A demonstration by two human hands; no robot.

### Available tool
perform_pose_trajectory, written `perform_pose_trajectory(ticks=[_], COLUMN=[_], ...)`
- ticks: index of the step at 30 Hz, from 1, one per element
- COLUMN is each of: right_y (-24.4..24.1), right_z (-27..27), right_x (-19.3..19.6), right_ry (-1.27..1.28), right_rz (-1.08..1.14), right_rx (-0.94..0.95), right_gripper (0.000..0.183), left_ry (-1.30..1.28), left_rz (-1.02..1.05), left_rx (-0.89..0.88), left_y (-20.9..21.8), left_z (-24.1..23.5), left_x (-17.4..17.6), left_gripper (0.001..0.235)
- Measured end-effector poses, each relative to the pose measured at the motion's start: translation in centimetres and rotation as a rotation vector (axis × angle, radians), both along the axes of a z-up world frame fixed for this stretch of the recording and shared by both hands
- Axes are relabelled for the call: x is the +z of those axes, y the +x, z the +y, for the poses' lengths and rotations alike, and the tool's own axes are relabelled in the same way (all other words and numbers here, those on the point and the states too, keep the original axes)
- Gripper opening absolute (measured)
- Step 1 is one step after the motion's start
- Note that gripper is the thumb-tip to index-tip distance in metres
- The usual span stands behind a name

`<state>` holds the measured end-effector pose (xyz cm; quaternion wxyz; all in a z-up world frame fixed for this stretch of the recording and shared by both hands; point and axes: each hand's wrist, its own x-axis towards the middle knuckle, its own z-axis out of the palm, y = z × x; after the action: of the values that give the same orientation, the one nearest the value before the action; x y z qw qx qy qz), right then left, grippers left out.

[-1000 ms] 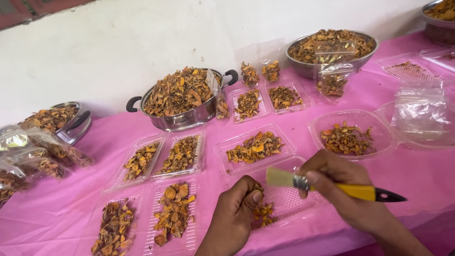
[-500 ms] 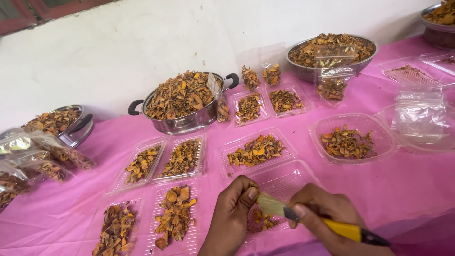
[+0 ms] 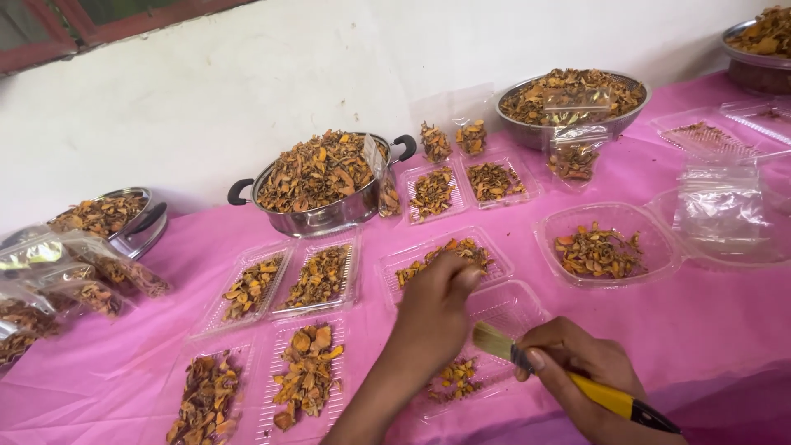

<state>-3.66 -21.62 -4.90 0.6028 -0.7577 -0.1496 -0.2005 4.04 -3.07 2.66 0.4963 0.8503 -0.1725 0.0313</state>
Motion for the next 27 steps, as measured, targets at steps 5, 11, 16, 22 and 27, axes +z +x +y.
perform_pose_trajectory(ticks=[5,11,16,22,27], right_y=[0.8,0.7,0.5,0.6,1.2], right_z=[-0.6,-0.1,-0.5,-0.1,-1.1], right_x=[-1.4,-1.9,-1.9,-1.9,2.0], right_ry=[-0.031,0.083,0.059,0.2,0.035], right_rz=[-0.06,-0.157,-0.117,-0.193,0.101], right_rx=[-0.04,-0.042,-0.07,-0.111,-0.124], right_gripper=[0.019,0.018,0.016,0.012,0.01], left_ry=[0.188,0.293,0.39,0.338,0.267], left_rz=[0.169,0.067,-0.042,0.053,-0.025], left_rx=[-0.253,-0.353,-0.319,-0.19,0.126], left_y=[2.5,10.5,10.0,0.3,-5.2], left_z=[-7.8,-15.9,-14.6,-5.1,2.4], left_x=[5.2,-0.4,0.9,7.5,-1.4], left_gripper=[0.016,0.018,0.024,0.02,0.016])
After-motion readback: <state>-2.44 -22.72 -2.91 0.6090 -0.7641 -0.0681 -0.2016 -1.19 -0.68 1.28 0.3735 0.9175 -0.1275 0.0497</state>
